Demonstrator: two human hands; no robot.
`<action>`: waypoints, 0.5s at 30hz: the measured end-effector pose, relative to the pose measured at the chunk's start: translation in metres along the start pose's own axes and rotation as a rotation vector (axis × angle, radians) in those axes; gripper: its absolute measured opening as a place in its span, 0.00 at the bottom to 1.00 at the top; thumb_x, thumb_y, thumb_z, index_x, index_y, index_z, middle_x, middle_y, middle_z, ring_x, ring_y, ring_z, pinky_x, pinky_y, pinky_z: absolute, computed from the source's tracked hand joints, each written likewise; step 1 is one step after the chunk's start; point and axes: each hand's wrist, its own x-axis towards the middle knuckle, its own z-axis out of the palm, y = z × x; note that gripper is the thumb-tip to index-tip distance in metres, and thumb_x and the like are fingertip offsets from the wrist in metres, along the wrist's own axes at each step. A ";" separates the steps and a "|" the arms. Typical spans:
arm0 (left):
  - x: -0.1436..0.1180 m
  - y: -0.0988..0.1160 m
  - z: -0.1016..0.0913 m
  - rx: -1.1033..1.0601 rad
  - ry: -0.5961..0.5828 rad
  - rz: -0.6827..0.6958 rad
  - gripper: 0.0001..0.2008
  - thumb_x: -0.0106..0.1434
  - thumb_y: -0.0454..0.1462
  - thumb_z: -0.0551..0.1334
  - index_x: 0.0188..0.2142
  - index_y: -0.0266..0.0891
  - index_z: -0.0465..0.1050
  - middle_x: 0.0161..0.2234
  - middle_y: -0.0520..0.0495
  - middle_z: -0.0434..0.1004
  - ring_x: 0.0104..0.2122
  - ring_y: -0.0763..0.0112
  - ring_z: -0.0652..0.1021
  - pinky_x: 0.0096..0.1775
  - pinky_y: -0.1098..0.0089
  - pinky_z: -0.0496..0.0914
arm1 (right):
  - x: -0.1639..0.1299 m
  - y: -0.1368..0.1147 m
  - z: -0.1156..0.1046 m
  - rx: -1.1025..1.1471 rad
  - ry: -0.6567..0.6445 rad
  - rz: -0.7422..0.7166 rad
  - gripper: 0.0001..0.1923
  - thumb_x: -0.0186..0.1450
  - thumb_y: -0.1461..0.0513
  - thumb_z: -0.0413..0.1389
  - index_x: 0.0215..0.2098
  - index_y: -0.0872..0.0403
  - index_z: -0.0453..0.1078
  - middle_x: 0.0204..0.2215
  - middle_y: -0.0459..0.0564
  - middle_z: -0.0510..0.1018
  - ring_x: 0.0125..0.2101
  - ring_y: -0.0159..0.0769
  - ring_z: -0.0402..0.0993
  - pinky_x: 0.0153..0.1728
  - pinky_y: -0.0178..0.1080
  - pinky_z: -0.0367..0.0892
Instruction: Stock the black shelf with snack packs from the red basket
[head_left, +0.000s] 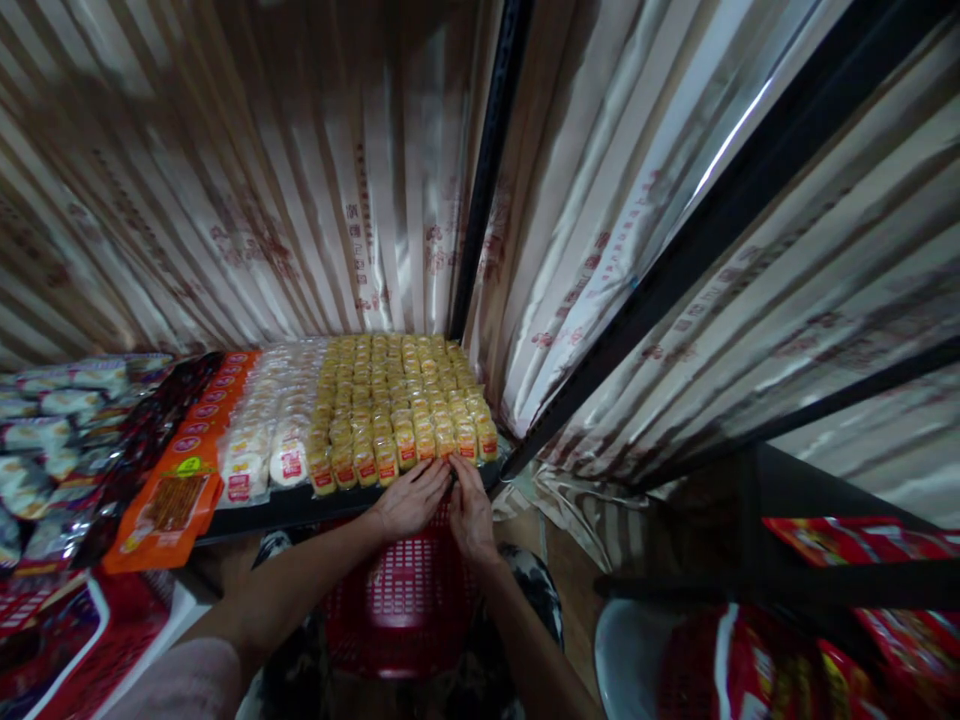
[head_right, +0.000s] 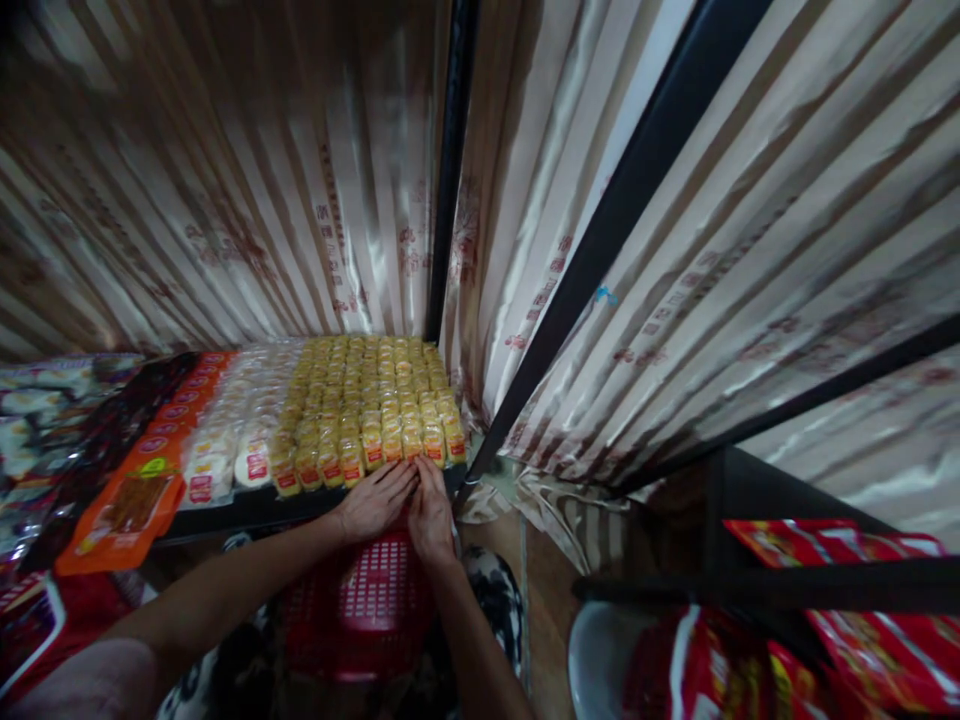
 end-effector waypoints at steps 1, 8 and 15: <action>0.003 0.001 0.001 -0.003 -0.001 -0.006 0.22 0.66 0.38 0.48 0.56 0.29 0.61 0.58 0.38 0.63 0.60 0.58 0.59 0.61 0.58 0.48 | 0.002 0.000 -0.002 -0.007 -0.002 -0.011 0.24 0.62 0.70 0.41 0.55 0.59 0.63 0.52 0.59 0.69 0.55 0.38 0.63 0.55 0.48 0.63; 0.015 0.003 0.001 -0.023 -0.041 -0.021 0.21 0.64 0.37 0.51 0.53 0.29 0.65 0.54 0.38 0.68 0.58 0.59 0.62 0.61 0.58 0.47 | 0.008 -0.009 -0.018 -0.068 -0.053 -0.071 0.25 0.62 0.70 0.41 0.54 0.55 0.66 0.48 0.55 0.74 0.51 0.39 0.66 0.52 0.49 0.65; 0.016 0.002 -0.004 -0.047 -0.005 0.001 0.18 0.65 0.37 0.50 0.52 0.33 0.67 0.54 0.38 0.68 0.58 0.58 0.62 0.61 0.56 0.49 | 0.050 -0.033 -0.029 -0.186 -0.016 -0.121 0.23 0.63 0.67 0.44 0.54 0.56 0.66 0.49 0.54 0.73 0.51 0.42 0.63 0.54 0.49 0.61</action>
